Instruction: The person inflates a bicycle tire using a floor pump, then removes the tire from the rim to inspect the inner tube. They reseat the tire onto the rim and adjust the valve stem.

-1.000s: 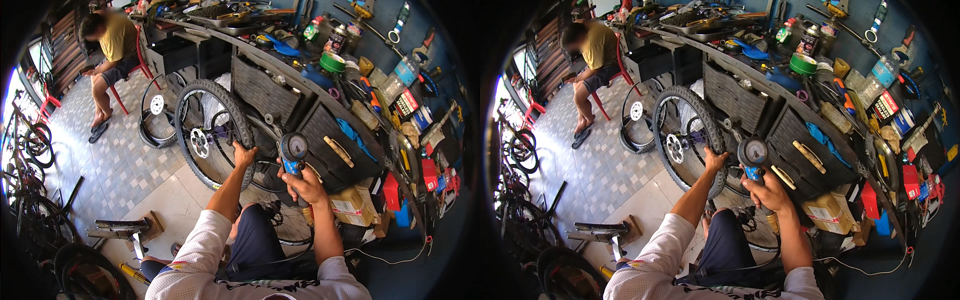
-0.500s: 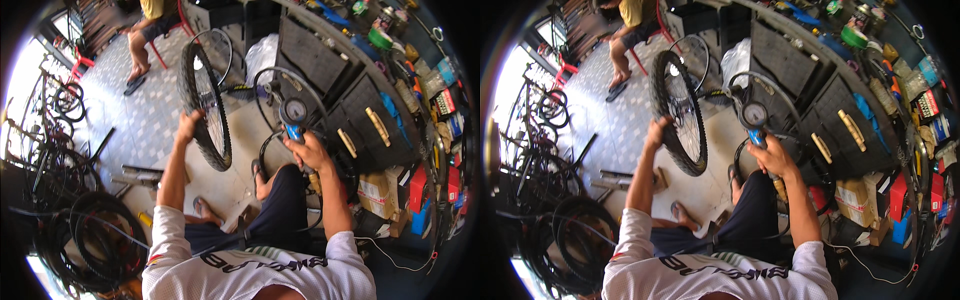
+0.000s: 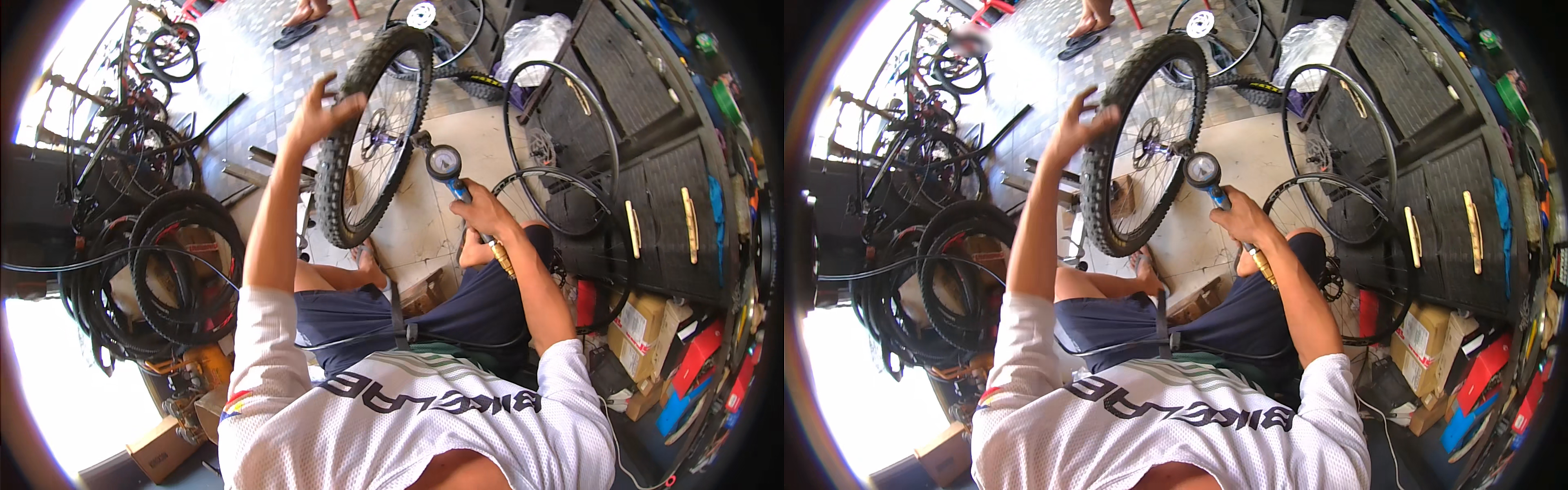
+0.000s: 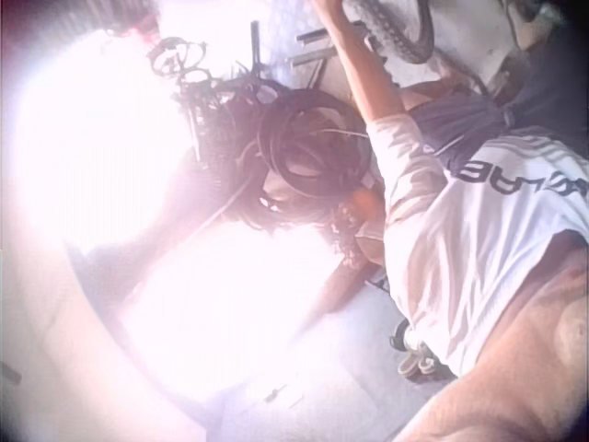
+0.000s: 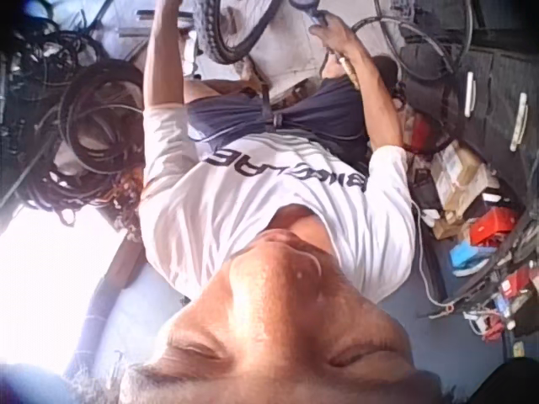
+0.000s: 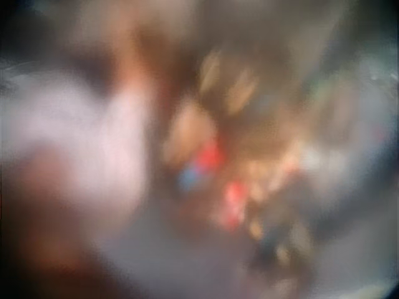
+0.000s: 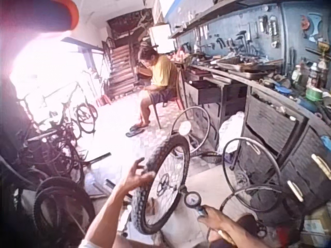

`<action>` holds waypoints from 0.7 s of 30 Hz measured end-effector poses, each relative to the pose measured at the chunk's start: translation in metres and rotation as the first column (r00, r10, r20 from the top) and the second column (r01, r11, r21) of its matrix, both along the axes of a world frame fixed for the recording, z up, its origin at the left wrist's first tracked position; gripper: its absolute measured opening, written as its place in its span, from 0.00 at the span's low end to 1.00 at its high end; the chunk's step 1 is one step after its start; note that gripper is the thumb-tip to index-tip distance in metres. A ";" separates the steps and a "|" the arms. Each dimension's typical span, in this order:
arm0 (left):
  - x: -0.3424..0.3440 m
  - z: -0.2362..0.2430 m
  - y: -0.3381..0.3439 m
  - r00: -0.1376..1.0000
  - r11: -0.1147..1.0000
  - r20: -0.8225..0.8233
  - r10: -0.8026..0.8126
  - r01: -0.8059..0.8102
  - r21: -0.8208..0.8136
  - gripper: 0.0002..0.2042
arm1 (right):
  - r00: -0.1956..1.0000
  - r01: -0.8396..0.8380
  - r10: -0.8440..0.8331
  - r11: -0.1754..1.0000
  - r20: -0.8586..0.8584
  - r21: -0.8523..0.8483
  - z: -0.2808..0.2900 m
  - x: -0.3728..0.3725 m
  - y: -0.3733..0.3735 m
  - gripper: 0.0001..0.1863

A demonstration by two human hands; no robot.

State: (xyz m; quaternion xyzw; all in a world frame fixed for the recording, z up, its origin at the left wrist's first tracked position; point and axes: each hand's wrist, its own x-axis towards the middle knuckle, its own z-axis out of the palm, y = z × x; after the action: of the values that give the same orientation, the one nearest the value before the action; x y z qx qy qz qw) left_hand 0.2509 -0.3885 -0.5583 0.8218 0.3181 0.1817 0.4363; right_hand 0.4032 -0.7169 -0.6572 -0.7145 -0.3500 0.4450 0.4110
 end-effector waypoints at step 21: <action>-0.097 -0.031 0.042 0.999 0.883 0.044 0.008 0.014 -0.469 0.34 | 0.840 -0.352 0.303 0.935 -0.451 -0.027 -0.073 -0.063 0.054 0.25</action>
State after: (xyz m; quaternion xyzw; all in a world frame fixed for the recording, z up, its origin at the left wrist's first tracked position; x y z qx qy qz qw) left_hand 0.1542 -0.3469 -0.5892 0.6883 0.3415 0.1172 0.6293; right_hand 0.3404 -0.6633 -0.7300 -0.5463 -0.3405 0.6766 0.3575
